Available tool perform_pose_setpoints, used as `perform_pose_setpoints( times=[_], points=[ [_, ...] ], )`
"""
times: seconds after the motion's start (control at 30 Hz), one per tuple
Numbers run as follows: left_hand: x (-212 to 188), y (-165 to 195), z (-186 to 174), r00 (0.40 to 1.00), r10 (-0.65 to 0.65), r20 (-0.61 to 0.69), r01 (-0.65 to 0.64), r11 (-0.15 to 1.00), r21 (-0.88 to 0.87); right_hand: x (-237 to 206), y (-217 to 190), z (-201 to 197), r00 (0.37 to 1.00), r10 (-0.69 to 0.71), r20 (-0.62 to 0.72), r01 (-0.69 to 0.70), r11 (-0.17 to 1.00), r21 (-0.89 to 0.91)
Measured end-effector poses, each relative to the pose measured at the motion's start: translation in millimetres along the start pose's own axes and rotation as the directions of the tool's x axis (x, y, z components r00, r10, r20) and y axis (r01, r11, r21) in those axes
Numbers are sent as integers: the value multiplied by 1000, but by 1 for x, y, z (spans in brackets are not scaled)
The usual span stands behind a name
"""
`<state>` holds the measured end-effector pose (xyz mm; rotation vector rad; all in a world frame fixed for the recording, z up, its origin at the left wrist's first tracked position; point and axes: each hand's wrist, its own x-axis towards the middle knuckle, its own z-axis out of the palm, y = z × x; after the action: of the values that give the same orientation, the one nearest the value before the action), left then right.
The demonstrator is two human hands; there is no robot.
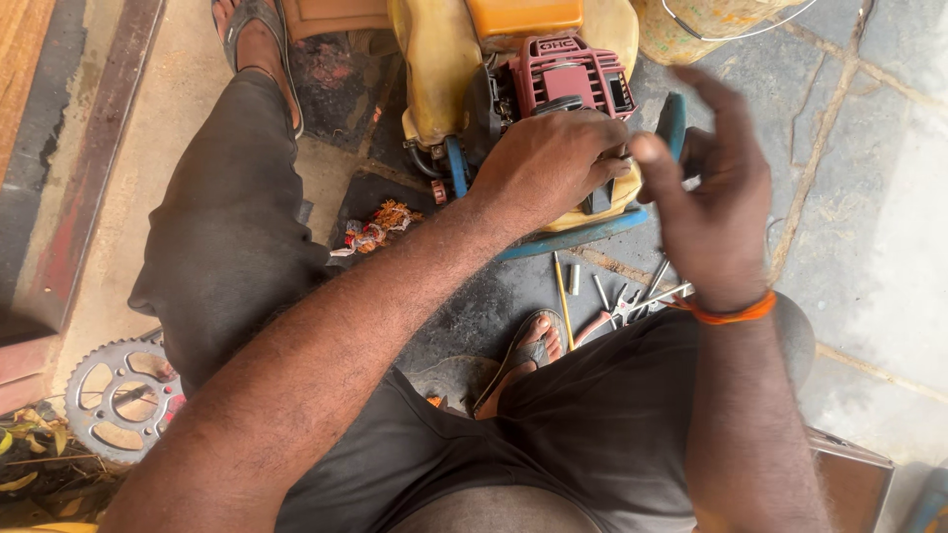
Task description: The person sits on the floor repairing a small engine mounted on a yellow backpack unit. They use a screwdriver to loosen and remove parts from the engine, handle small components by hand, reposition the unit, and continue unscrewing parts on the engine housing.
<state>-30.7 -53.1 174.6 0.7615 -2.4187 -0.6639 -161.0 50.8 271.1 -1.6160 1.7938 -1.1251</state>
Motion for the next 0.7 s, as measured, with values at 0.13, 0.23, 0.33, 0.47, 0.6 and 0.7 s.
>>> perform_pose_setpoints(
  times=[0.13, 0.23, 0.33, 0.47, 0.6, 0.7],
  points=[
    [-1, -2, 9, 999, 43, -22, -42, 999, 18, -1, 24, -24, 996, 52, -75, -30, 965, 261],
    [-1, -3, 12, 999, 29, -30, -29, 1000, 1, 2, 31, -35, 998, 28, -58, -20, 989, 147],
    [-1, -2, 12, 985, -36, 171, 39, 999, -17, 3, 18, -35, 998, -59, 12, 60, 988, -140],
    [-2, 0, 7, 982, -38, 184, 52, 996, -71, -3, -15, -38, 933, -323, 155, 358, 830, -428],
    [1, 1, -5, 984, 18, 176, -1, 996, -91, 7, -25, -49, 908, -254, 332, 411, 691, -595],
    [0, 3, -9, 993, 42, 110, -35, 997, -66, 31, -19, -46, 956, 219, 193, -40, 755, -655]
  ],
)
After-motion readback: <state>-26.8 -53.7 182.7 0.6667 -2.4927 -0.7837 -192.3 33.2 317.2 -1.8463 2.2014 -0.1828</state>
